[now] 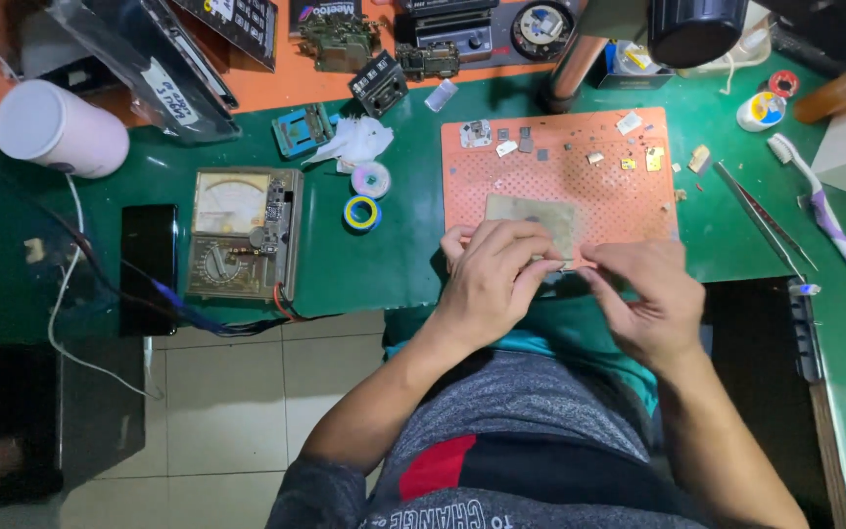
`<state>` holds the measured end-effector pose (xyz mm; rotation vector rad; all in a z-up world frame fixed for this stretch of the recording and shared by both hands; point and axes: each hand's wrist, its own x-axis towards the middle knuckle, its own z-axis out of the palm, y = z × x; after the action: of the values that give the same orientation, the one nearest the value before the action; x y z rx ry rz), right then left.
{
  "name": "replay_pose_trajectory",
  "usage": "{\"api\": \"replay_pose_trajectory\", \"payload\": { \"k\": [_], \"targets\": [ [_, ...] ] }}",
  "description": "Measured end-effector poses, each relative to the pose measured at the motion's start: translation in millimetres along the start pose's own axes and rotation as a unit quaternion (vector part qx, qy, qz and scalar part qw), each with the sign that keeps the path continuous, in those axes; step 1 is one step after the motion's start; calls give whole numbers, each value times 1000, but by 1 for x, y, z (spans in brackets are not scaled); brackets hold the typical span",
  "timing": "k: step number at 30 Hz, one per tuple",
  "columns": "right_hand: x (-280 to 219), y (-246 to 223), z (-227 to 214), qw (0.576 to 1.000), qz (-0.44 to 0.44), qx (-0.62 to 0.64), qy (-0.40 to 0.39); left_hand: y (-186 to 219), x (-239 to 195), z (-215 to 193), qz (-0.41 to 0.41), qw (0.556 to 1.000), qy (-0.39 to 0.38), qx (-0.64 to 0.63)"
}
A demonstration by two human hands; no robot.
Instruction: The person cleans a small electronic component and a metal stencil using a toothbrush and a tissue. They scrub the surfaces, wipe them clean, and inspect the items before placing the stencil on the workbench.
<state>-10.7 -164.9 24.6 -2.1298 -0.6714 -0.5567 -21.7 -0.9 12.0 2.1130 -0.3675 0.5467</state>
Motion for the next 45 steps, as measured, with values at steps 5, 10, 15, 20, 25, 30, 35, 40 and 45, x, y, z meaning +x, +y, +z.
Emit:
{"api": "replay_pose_trajectory", "payload": {
  "k": [5, 10, 15, 20, 25, 30, 35, 40, 45],
  "targets": [
    [2, 4, 23, 999, -31, 29, 16, -2, 2, -16, -47, 998, -34, -22],
    [-2, 21, 27, 997, -19, 57, 43, -35, 32, -58, -47, 986, 4, 162],
    [-4, 30, 29, 991, 0, 118, 62, -94, 50, -85, -128, 876, 61, 461],
    [-1, 22, 27, 990, 2, 123, 64, -116, 44, -82, -148, 872, 49, 463],
    [-4, 23, 27, 989, 13, 132, 67, -41, 47, -93, -61, 898, 140, 414],
    [12, -1, 18, 979, -14, 188, 80, -24, 25, -61, -122, 981, 102, -111],
    [26, -21, 12, 978, -22, 186, 91, -23, 2, -13, -148, 904, 52, -399],
    [23, -20, 14, 982, -22, 166, 86, 1, -6, 3, -179, 869, 31, -459],
    [2, -13, 24, 962, 70, 249, 88, -9, -21, 13, -233, 864, 35, -445]
  ]
}}
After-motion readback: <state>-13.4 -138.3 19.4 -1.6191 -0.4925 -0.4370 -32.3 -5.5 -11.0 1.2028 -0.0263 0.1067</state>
